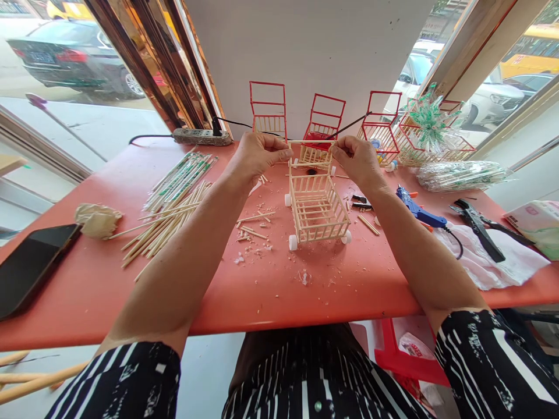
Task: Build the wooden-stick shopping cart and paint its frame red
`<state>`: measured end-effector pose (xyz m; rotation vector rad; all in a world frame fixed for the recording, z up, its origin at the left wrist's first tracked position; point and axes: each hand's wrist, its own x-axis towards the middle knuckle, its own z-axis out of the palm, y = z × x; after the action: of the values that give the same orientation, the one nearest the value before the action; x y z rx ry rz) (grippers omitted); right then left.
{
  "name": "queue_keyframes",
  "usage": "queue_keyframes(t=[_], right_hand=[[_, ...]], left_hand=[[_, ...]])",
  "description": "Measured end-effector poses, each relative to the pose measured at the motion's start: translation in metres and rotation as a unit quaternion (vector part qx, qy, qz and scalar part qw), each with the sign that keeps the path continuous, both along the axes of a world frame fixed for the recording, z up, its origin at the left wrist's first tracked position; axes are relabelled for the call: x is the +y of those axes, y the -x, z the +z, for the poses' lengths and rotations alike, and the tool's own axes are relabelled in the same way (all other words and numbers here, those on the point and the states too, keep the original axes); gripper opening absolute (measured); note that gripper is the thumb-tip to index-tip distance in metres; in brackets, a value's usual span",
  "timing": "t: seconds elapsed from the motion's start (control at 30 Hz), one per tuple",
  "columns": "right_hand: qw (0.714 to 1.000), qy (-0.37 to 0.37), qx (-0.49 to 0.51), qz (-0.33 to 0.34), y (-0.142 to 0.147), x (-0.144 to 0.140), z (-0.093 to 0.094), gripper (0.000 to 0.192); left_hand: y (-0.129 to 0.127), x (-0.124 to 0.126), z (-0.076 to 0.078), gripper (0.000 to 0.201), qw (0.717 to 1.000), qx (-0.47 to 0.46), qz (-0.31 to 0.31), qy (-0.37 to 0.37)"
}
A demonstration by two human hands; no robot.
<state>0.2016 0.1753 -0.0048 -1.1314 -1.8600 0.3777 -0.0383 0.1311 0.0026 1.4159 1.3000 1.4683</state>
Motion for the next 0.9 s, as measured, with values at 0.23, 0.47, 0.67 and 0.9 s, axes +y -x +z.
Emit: queue_keyframes(t=[0.23,0.47,0.67,0.9], right_hand=[[1.0,-0.01,-0.005,-0.001,-0.0001,-0.0009,0.0007,0.021],[1.0,-0.01,-0.005,0.0,-0.0001,-0.0011,0.0014,0.021],[1.0,-0.002,0.001,0.0,0.0004,-0.0011,0.0016,0.016],[1.0,-0.008,0.002,0.001,-0.0002,0.0006,-0.0004,0.021]], left_hand=[[-0.0001,0.0007,-0.0001,0.018,1.0,0.006,0.001,0.001],[-0.0007,-0.0002,0.0006,0.016,1.0,-0.002,0.0,0.006],[0.0004,0.0009,-0.001,0.014,1.0,0.0,-0.002,0.0],[-0.0012,-0.0005,0.0017,0.018,1.0,-0.003,0.004,0.005]])
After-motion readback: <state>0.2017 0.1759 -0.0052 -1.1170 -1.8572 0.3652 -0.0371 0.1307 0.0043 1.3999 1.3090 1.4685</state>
